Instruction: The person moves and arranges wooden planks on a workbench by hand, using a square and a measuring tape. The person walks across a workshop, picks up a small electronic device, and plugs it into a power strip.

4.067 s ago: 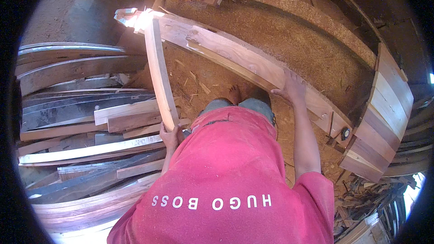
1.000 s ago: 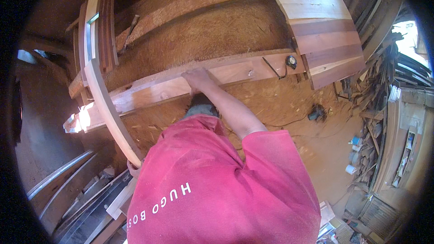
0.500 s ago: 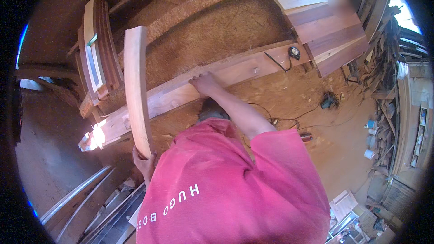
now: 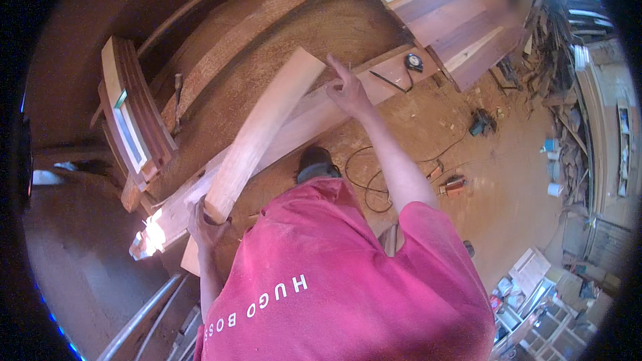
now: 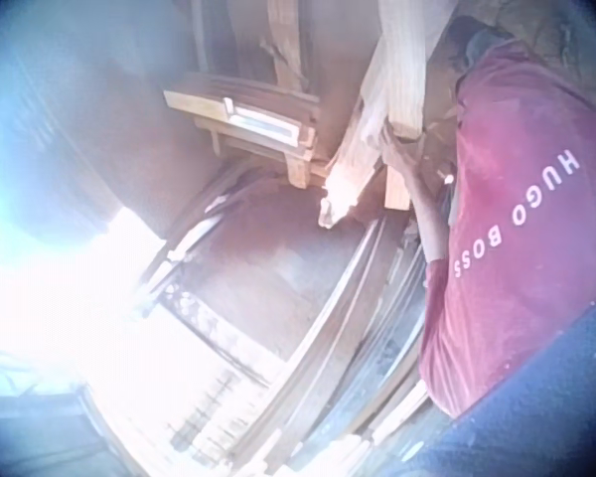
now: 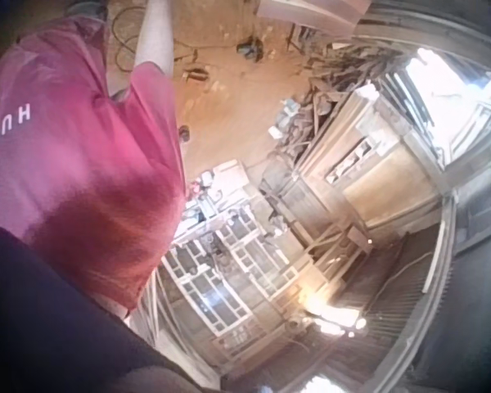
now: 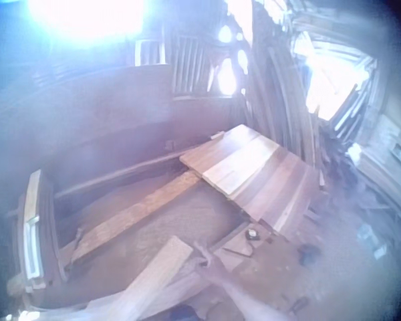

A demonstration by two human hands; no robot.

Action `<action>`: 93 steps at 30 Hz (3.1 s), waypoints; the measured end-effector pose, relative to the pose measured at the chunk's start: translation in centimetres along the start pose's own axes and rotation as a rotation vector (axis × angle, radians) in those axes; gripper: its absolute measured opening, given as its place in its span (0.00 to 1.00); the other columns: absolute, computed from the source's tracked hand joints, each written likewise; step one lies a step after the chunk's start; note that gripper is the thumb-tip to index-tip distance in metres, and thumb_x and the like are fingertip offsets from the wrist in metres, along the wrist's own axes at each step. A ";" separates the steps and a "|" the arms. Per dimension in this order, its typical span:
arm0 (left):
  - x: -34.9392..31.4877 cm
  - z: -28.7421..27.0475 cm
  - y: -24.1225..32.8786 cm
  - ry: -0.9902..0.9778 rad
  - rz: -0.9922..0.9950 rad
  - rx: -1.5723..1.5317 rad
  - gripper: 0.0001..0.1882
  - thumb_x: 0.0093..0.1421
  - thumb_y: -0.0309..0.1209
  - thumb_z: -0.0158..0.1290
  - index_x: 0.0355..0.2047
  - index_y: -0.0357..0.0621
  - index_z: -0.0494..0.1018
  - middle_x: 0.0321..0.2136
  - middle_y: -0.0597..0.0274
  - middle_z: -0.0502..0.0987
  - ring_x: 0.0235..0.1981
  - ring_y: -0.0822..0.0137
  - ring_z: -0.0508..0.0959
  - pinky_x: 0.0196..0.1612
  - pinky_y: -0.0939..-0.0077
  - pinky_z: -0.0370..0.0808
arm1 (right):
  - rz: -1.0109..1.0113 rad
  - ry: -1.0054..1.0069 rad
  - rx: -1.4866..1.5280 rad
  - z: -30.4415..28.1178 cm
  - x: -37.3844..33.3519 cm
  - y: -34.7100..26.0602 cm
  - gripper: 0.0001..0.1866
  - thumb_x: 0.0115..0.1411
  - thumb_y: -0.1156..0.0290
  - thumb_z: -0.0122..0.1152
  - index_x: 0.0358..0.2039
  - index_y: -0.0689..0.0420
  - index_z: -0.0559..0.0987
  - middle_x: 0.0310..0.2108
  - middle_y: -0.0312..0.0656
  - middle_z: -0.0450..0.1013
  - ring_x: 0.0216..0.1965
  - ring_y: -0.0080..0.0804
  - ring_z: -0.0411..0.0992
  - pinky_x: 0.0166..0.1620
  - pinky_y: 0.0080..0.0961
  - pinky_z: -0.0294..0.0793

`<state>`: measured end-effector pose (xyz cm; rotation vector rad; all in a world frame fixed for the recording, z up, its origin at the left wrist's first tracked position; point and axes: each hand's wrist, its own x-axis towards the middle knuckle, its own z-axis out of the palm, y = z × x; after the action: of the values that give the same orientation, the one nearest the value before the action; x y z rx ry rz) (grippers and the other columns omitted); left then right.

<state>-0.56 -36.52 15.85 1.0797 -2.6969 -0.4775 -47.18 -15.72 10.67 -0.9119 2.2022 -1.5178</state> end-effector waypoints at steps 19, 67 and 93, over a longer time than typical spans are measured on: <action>6.9 1.0 1.3 -0.300 0.140 -0.058 0.47 0.32 0.33 0.72 0.57 0.44 0.69 0.44 0.53 0.76 0.41 0.54 0.76 0.47 0.61 0.74 | -0.141 0.311 0.322 -8.5 -9.5 -9.8 0.29 0.52 0.84 0.66 0.57 0.65 0.74 0.56 0.45 0.71 0.51 0.28 0.73 0.52 0.26 0.76; 8.9 7.2 0.1 -0.490 0.180 0.240 0.50 0.38 0.39 0.74 0.61 0.44 0.62 0.54 0.53 0.71 0.57 0.52 0.71 0.59 0.57 0.69 | 0.211 0.076 -0.492 -4.3 -7.5 6.2 0.29 0.51 0.81 0.67 0.55 0.55 0.73 0.46 0.56 0.76 0.49 0.58 0.73 0.51 0.45 0.74; 8.6 7.5 -1.2 -0.403 0.208 0.151 0.48 0.36 0.36 0.73 0.60 0.47 0.65 0.53 0.54 0.72 0.57 0.53 0.71 0.57 0.52 0.70 | 0.155 -0.129 -0.734 -6.1 -5.3 10.5 0.18 0.48 0.72 0.71 0.42 0.53 0.82 0.39 0.50 0.79 0.44 0.53 0.76 0.48 0.43 0.75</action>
<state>-8.16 -41.61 8.98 0.7908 -3.2001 -0.5071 -50.16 -5.37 2.86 -0.9567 2.6840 -0.5409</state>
